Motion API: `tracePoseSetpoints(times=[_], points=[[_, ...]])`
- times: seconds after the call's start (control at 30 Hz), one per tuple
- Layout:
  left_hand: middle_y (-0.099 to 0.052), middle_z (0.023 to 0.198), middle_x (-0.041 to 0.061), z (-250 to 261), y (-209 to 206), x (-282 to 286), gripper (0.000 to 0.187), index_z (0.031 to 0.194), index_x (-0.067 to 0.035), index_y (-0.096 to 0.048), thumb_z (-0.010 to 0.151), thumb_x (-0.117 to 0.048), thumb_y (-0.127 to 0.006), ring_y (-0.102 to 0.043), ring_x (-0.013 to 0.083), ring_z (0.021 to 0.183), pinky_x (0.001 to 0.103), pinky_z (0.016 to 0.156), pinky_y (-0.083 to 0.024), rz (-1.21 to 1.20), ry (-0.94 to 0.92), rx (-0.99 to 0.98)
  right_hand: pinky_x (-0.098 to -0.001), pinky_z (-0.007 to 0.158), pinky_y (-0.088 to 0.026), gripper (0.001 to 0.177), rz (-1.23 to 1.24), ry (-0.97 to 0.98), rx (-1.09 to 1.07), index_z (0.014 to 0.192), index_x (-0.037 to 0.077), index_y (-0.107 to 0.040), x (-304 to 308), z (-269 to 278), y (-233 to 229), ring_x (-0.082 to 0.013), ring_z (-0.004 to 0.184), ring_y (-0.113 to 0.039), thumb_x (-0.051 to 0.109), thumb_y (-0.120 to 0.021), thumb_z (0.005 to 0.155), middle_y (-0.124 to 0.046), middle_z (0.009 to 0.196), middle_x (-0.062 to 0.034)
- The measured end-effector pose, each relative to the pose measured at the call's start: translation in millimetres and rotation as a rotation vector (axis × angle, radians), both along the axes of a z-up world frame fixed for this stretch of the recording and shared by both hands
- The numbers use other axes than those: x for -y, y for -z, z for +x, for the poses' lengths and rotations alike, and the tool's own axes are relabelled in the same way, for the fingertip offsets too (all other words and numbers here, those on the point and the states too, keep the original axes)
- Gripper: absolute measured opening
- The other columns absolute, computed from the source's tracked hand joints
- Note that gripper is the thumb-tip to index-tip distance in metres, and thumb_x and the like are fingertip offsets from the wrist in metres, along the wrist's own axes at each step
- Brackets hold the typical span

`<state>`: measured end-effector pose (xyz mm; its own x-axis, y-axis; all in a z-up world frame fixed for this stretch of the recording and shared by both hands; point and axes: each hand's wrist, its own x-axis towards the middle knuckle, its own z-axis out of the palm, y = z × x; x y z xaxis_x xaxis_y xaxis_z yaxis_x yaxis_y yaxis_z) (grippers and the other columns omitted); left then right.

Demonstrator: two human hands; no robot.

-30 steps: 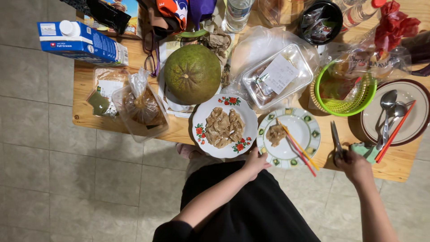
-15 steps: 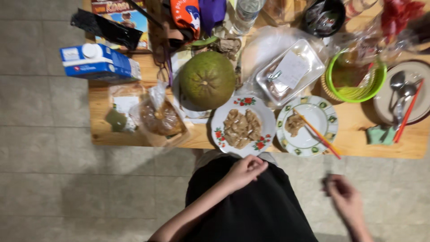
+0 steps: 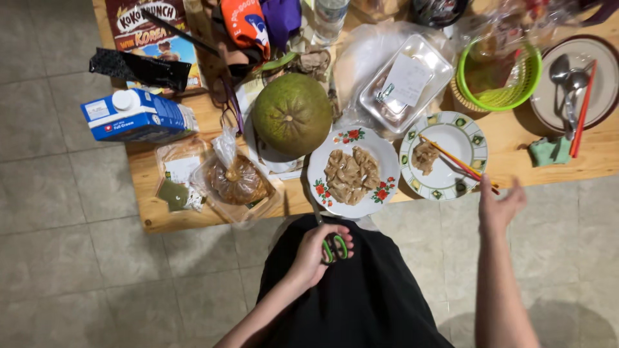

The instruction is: The person uses scissors to cut open a plastic bag, removes a container, and uses a spoon and chopsticks to transfer food items from plastic bags and containers onto several plates.

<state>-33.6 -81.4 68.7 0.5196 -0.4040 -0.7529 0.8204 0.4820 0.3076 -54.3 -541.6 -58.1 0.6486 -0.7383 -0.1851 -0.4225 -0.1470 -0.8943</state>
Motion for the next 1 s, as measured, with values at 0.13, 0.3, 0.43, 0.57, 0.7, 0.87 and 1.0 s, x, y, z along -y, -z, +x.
tracePoseSetpoints(times=[0.13,0.3,0.43,0.57,0.7,0.87,1.0], points=[[-0.072,0.092,0.016,2.5,-15.7,2.3,0.036,0.105,0.007,-0.069,0.094,-0.026,-0.058,-0.072,0.0253,0.083,0.041,0.074,-0.062,-0.002,0.01,-0.105,-0.0268,0.071,-0.051,0.038,0.213,-0.101,-0.181,0.123,-0.004,-0.068,44.9,2.5,14.5,-0.0102,0.081,-0.062,0.024,-0.078,0.1,-0.067,0.096,-0.004],[-0.073,0.093,0.016,-0.3,-21.3,9.0,0.039,0.106,0.006,-0.067,0.094,-0.029,-0.057,-0.073,0.0256,0.084,0.041,0.075,-0.062,-0.004,-0.018,-0.129,-0.0245,0.068,-0.054,0.027,-0.062,-0.071,-0.088,0.114,-0.005,-0.071,38.6,16.3,-58.0,-0.0092,0.075,-0.064,0.008,-0.084,0.095,-0.07,0.091,-0.0027],[-0.073,0.093,0.017,-2.8,-21.5,8.4,0.04,0.105,0.006,-0.068,0.094,-0.03,-0.057,-0.073,0.026,0.084,0.041,0.076,-0.062,0.004,-0.052,-0.168,-0.0239,0.082,-0.056,0.015,-0.284,-0.259,-0.016,0.112,-0.004,-0.075,-8.0,33.7,-158.6,-0.0099,0.088,-0.069,0.004,-0.08,0.1,-0.073,0.101,-0.0048],[-0.073,0.093,0.017,-4.0,-22.2,10.6,0.04,0.104,0.006,-0.068,0.094,-0.031,-0.056,-0.073,0.0261,0.084,0.042,0.076,-0.063,0.019,-0.055,-0.139,-0.0282,0.08,-0.053,0.013,-0.562,-0.472,-0.012,0.106,-0.002,-0.077,-45.3,83.5,-176.1,-0.0161,0.088,-0.066,0.006,-0.086,0.101,-0.071,0.096,-0.0104],[-0.073,0.093,0.017,-5.3,-21.9,13.6,0.038,0.105,0.006,-0.068,0.094,-0.029,-0.057,-0.073,0.0256,0.085,0.042,0.078,-0.063,0.02,-0.044,-0.131,-0.0275,0.081,-0.056,0.017,-0.34,-0.5,0.062,0.106,0.003,-0.075,-72.4,124.0,-147.9,-0.0145,0.088,-0.07,0.013,-0.084,0.096,-0.072,0.103,-0.0083],[-0.072,0.094,0.017,-8.7,-22.0,10.4,0.038,0.105,0.006,-0.068,0.096,-0.029,-0.057,-0.073,0.0259,0.086,0.042,0.078,-0.063,0.017,-0.043,-0.106,-0.0339,0.08,-0.055,0.017,-0.604,-0.569,-0.081,0.108,-0.001,-0.077,-88.6,103.0,-163.2,-0.0235,0.088,-0.07,0.015,-0.077,0.102,-0.073,0.102,-0.0154],[-0.072,0.094,0.016,-9.8,-22.7,4.6,0.04,0.106,0.004,-0.068,0.095,-0.032,-0.056,-0.073,0.0254,0.085,0.042,0.078,-0.063,-0.007,-0.078,-0.156,-0.0316,0.086,-0.056,0.02,-0.249,-0.636,0.054,0.097,0.002,-0.077,-122.8,66.3,-171.6,-0.0199,0.096,-0.068,0.014,-0.064,0.107,-0.072,0.103,-0.0123]])
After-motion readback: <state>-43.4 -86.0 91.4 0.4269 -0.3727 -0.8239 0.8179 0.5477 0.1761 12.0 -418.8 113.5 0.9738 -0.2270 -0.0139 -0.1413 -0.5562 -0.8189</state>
